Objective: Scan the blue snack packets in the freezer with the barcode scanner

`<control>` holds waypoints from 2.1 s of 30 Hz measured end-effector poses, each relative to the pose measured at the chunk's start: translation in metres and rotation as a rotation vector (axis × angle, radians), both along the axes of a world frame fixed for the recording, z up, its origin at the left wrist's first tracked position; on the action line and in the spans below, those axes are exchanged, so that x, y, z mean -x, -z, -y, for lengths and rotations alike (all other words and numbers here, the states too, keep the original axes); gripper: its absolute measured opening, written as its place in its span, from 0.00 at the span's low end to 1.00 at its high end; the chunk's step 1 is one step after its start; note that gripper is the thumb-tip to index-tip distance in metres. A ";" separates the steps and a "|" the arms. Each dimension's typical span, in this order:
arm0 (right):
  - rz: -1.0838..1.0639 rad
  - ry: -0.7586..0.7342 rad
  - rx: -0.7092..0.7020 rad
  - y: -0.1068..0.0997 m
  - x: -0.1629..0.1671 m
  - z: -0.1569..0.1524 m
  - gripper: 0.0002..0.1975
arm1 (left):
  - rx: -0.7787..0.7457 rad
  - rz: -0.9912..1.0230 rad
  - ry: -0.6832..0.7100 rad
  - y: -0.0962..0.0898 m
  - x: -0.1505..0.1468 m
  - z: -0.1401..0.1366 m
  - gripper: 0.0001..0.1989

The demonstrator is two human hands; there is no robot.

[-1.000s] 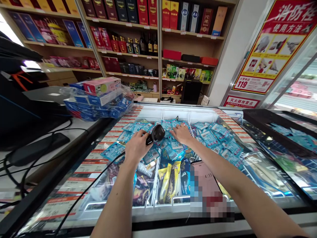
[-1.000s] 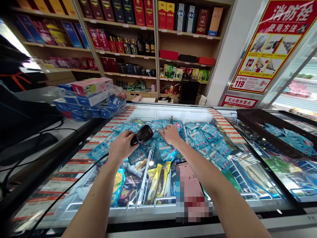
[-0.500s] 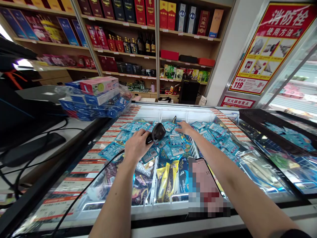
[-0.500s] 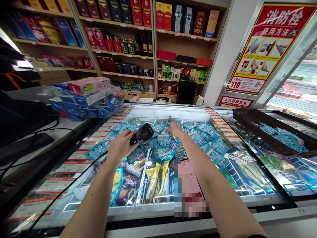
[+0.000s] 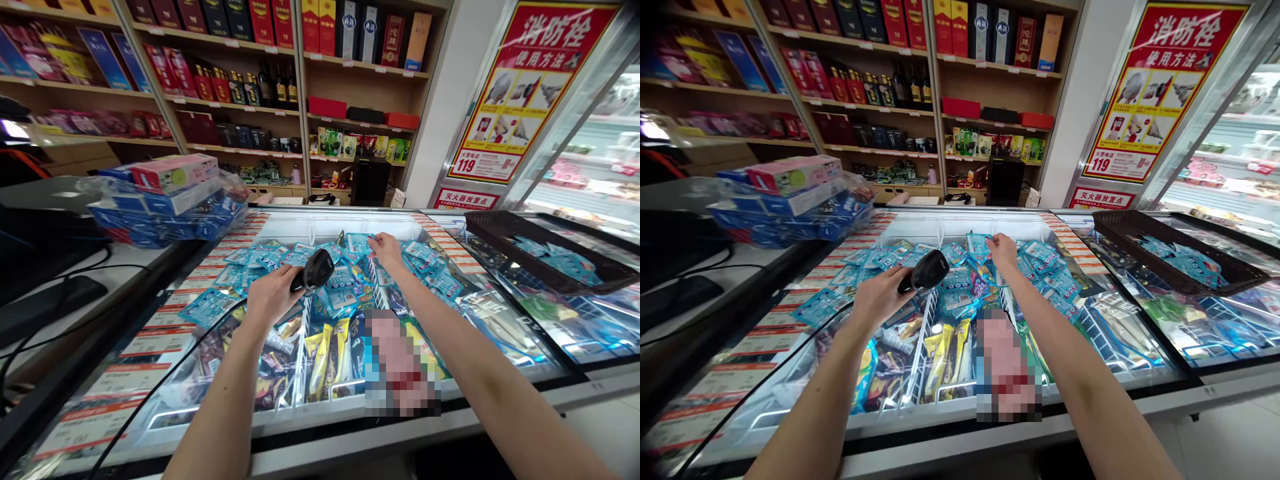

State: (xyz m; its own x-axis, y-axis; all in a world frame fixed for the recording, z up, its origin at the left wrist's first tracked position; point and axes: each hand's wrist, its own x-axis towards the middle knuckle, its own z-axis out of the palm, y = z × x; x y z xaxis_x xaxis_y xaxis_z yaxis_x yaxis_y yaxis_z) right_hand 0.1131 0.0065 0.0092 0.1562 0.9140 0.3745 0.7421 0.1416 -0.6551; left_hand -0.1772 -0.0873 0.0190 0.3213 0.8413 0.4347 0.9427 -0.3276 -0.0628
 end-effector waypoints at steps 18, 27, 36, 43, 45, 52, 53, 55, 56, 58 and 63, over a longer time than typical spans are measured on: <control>-0.226 0.015 -0.019 0.032 -0.047 0.058 0.18 | 0.097 -0.143 0.147 -0.010 -0.071 -0.010 0.17; -0.256 -0.042 0.053 0.039 -0.046 0.055 0.17 | 0.072 -0.121 0.168 -0.001 -0.067 -0.019 0.19; -0.246 -0.076 0.025 0.036 -0.036 0.060 0.18 | 0.089 -0.116 0.198 0.001 -0.066 -0.017 0.19; -0.173 -0.063 0.028 0.030 -0.035 0.065 0.19 | 0.064 -0.158 0.198 0.003 -0.066 -0.016 0.18; -0.175 -0.066 0.017 0.029 -0.034 0.066 0.19 | 0.061 -0.166 0.201 0.003 -0.066 -0.016 0.18; -0.189 -0.073 -0.066 0.030 -0.034 0.065 0.17 | 0.058 -0.137 0.208 0.004 -0.064 -0.017 0.18; -0.201 -0.065 -0.088 0.031 -0.034 0.065 0.18 | 0.046 -0.132 0.208 0.004 -0.063 -0.018 0.18; -0.247 -0.032 -0.133 0.033 -0.036 0.065 0.19 | 0.016 -0.121 0.203 0.004 -0.061 -0.018 0.17; -0.281 -0.016 -0.151 0.034 -0.037 0.064 0.19 | -0.001 -0.112 0.195 0.005 -0.059 -0.017 0.17; -0.361 0.009 -0.169 0.036 -0.039 0.063 0.21 | -0.030 -0.087 0.169 0.005 -0.054 -0.017 0.17; -0.485 0.049 -0.187 0.038 -0.045 0.057 0.25 | -0.055 -0.035 0.060 0.008 -0.038 -0.020 0.19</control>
